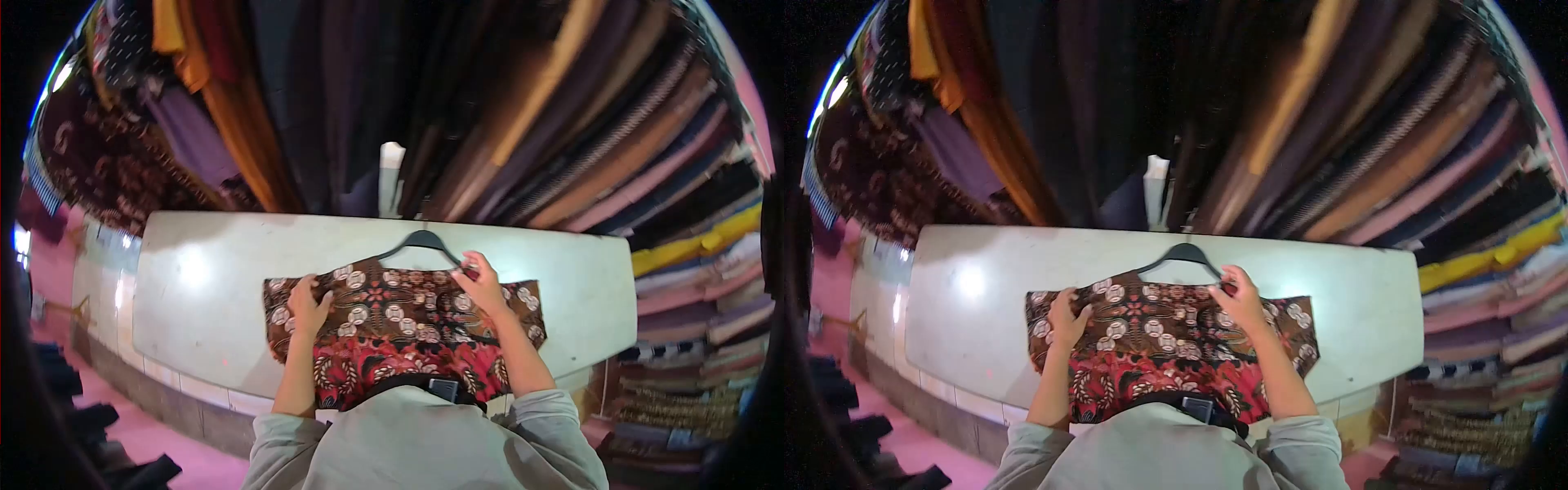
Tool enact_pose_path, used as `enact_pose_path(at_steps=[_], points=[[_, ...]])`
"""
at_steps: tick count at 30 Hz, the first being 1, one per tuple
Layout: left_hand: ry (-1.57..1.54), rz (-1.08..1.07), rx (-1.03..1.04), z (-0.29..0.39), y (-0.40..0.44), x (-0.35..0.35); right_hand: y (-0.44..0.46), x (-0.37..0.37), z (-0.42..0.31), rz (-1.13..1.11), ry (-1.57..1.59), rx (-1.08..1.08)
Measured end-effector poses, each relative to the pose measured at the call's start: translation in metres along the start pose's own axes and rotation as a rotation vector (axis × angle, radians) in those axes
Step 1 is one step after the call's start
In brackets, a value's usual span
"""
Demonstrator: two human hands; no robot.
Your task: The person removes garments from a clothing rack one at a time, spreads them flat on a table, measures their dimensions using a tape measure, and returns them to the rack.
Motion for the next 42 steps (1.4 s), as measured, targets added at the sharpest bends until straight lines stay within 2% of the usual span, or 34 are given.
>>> enact_pose_path(at_steps=[1, 3, 4, 5, 6, 7, 8, 9, 10, 11, 13, 14, 15, 16, 17, 18, 20, 21, 23, 25, 27, 28, 29, 31, 35, 39, 42], points=[[0.059, -0.067, -0.024, 0.006, -0.005, -0.002, -0.022, -0.028, 0.011, 0.001, 0.2, 0.146], [0.126, -0.156, -0.051, 0.025, -0.016, -0.004, -0.075, -0.103, 0.036, 0.171, -0.011, 0.206], [0.114, -0.164, -0.019, 0.032, -0.022, 0.002, -0.109, -0.148, 0.042, 0.348, -0.157, 0.268], [0.199, -0.165, -0.082, 0.036, -0.029, 0.008, -0.148, -0.187, 0.052, 0.708, -0.06, 0.218], [0.285, -0.163, -0.148, 0.042, -0.034, 0.013, -0.19, -0.225, 0.051, 1.175, -0.178, 0.147], [0.276, -0.165, -0.128, 0.054, -0.036, 0.015, -0.238, -0.259, 0.046, 1.637, -0.298, 0.061], [0.281, -0.232, -0.049, 0.069, -0.041, 0.015, -0.296, -0.285, 0.041, 1.708, -0.78, 0.061], [0.29, -0.301, 0.03, 0.078, -0.045, 0.017, -0.332, -0.293, 0.031, 2.036, -0.526, 0.048], [0.357, -0.357, 0.095, 0.08, -0.048, 0.023, -0.348, -0.278, -0.002, 2.169, -0.459, 0.212], [0.361, -0.361, 0.111, 0.079, -0.05, 0.029, -0.366, -0.276, 0.0, 2.151, -0.567, 0.173], [0.416, -0.396, 0.095, 0.078, -0.053, 0.038, -0.386, -0.267, 0.025, 1.767, -0.545, 0.109], [0.392, -0.424, 0.064, 0.078, -0.052, 0.038, -0.386, -0.254, 0.043, 1.592, -0.477, 0.162], [0.396, -0.427, 0.076, 0.079, -0.051, 0.038, -0.383, -0.237, 0.062, 1.404, -0.448, 0.098], [0.378, -0.448, 0.058, 0.078, -0.05, 0.039, -0.378, -0.216, 0.078, 1.264, -0.394, 0.255], [0.36, -0.465, 0.039, 0.076, -0.048, 0.039, -0.355, -0.182, 0.064, 1.18, -0.173, 0.403], [0.363, -0.47, 0.052, 0.073, -0.047, 0.039, -0.348, -0.163, 0.104, 1.041, -0.143, 0.359], [0.408, -0.424, 0.055, 0.072, -0.053, 0.036, -0.31, -0.115, 0.099, 0.875, -0.041, 0.42], [0.446, -0.38, 0.046, 0.07, -0.056, 0.033, -0.289, -0.094, 0.109, 0.792, -0.087, 0.344], [0.491, -0.375, 0.021, 0.073, -0.067, 0.028, -0.247, -0.055, 0.092, 0.483, -0.15, 0.348], [0.467, -0.475, -0.071, 0.075, -0.078, 0.025, -0.211, -0.026, 0.074, 0.317, -0.57, 0.115], [0.475, -0.465, -0.053, 0.074, -0.079, 0.025, -0.18, -0.006, 0.06, 0.113, -0.598, 0.229], [0.497, -0.484, -0.046, 0.078, -0.079, 0.023, -0.165, 0.001, 0.058, -0.002, -0.718, 0.392], [0.517, -0.507, -0.042, 0.08, -0.077, 0.022, -0.154, -0.001, 0.054, -0.014, -0.715, 0.383], [0.521, -0.488, -0.054, 0.083, -0.071, 0.02, -0.135, -0.006, 0.047, -0.074, -0.646, 0.564], [0.574, -0.501, -0.097, 0.089, -0.053, 0.019, -0.108, -0.016, 0.064, -0.156, -0.698, 0.613], [0.591, -0.458, -0.056, 0.084, -0.044, 0.022, -0.083, -0.026, 0.05, -0.223, -0.745, 0.722], [0.603, -0.487, -0.107, 0.089, -0.043, 0.02, -0.076, -0.032, 0.069, -0.28, -0.731, 0.691]])
Point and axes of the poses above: each hand's wrist, its own y-axis towards the middle knuckle, its own x-axis out of the palm, z = x × y, the point moved 2 cm from there along y, towards the middle knuckle, and after that the axes turned 12 degrees about -z, right-handed, at the moved point
